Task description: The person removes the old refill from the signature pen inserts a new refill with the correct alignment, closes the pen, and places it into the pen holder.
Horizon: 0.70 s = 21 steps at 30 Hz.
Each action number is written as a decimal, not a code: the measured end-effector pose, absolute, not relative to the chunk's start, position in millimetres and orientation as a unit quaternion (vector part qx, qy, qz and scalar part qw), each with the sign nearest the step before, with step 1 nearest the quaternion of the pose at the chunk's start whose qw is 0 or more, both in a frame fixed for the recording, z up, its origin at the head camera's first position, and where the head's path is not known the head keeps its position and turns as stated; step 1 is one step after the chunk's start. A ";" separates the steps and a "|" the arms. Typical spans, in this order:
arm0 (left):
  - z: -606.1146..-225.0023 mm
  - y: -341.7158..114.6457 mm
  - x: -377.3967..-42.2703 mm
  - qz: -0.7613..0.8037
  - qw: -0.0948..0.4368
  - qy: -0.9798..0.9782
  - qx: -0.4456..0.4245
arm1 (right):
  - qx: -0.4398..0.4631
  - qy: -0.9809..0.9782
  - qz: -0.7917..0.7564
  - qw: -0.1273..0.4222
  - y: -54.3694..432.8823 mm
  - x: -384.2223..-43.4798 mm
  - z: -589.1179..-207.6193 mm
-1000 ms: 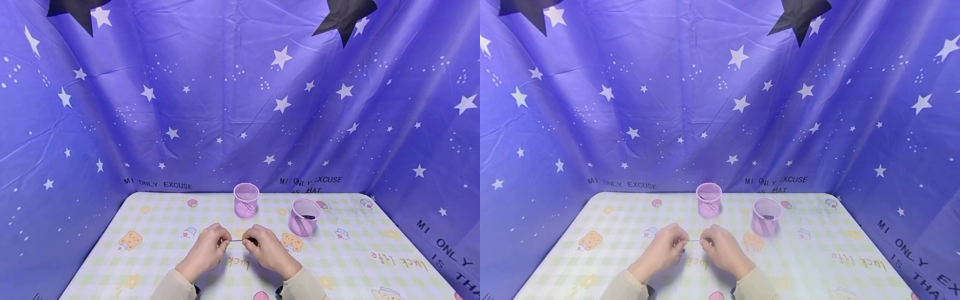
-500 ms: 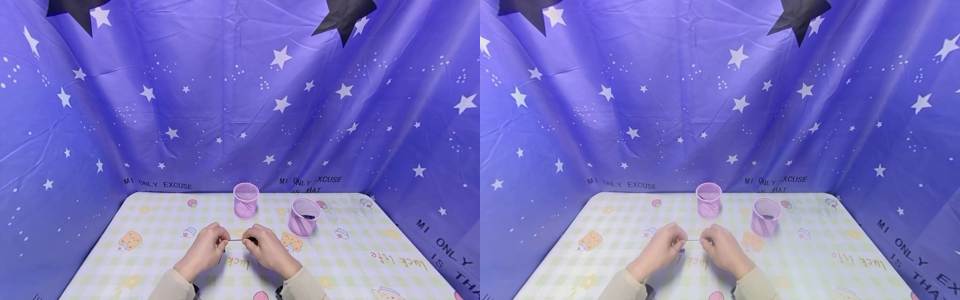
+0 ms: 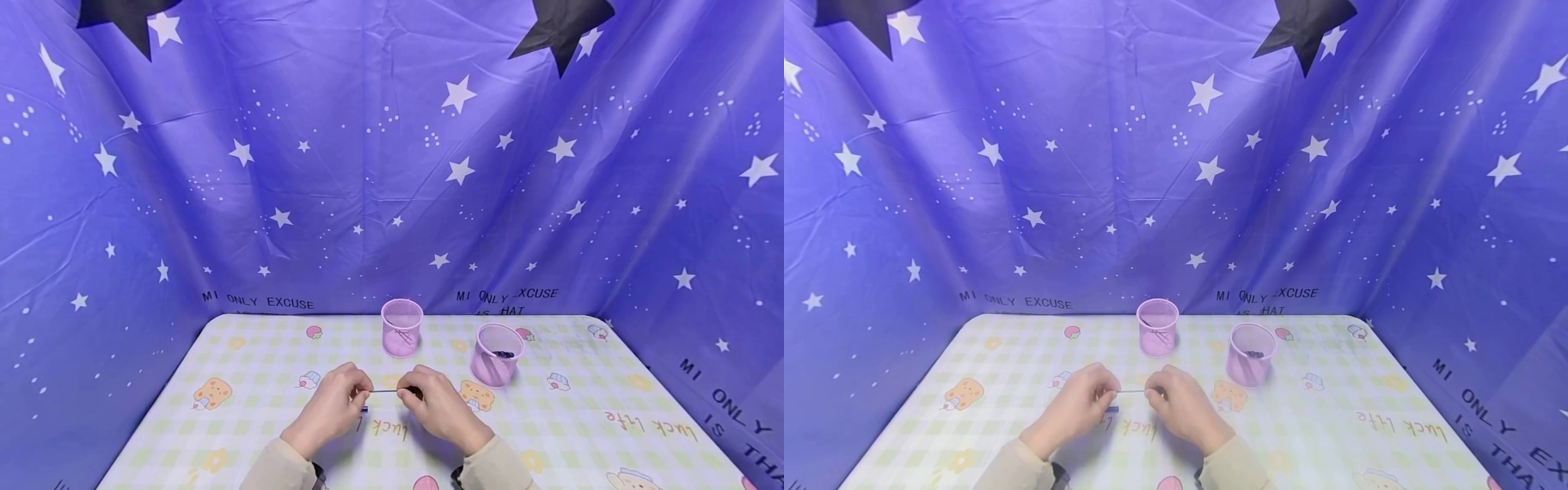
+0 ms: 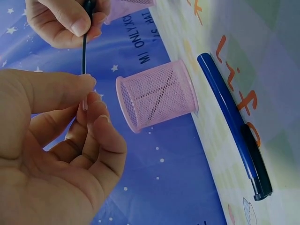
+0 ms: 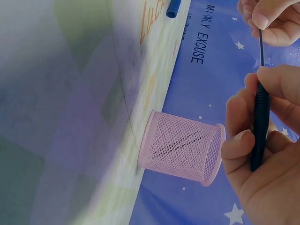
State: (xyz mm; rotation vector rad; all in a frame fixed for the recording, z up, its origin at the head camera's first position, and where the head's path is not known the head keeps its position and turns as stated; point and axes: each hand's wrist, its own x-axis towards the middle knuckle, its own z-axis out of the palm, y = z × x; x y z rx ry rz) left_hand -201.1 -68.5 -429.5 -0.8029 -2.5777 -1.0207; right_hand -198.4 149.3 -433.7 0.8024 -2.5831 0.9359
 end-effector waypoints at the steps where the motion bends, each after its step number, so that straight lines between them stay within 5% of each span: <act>1: -429.5 -68.8 -201.2 -0.351 0.127 -0.885 -0.277 | 0.277 -0.894 0.324 0.140 149.4 -198.6 -433.8; 21: -424.5 -59.2 -198.3 -0.333 0.118 -0.888 -0.295 | 0.282 -0.892 0.326 0.134 150.2 -199.8 -435.9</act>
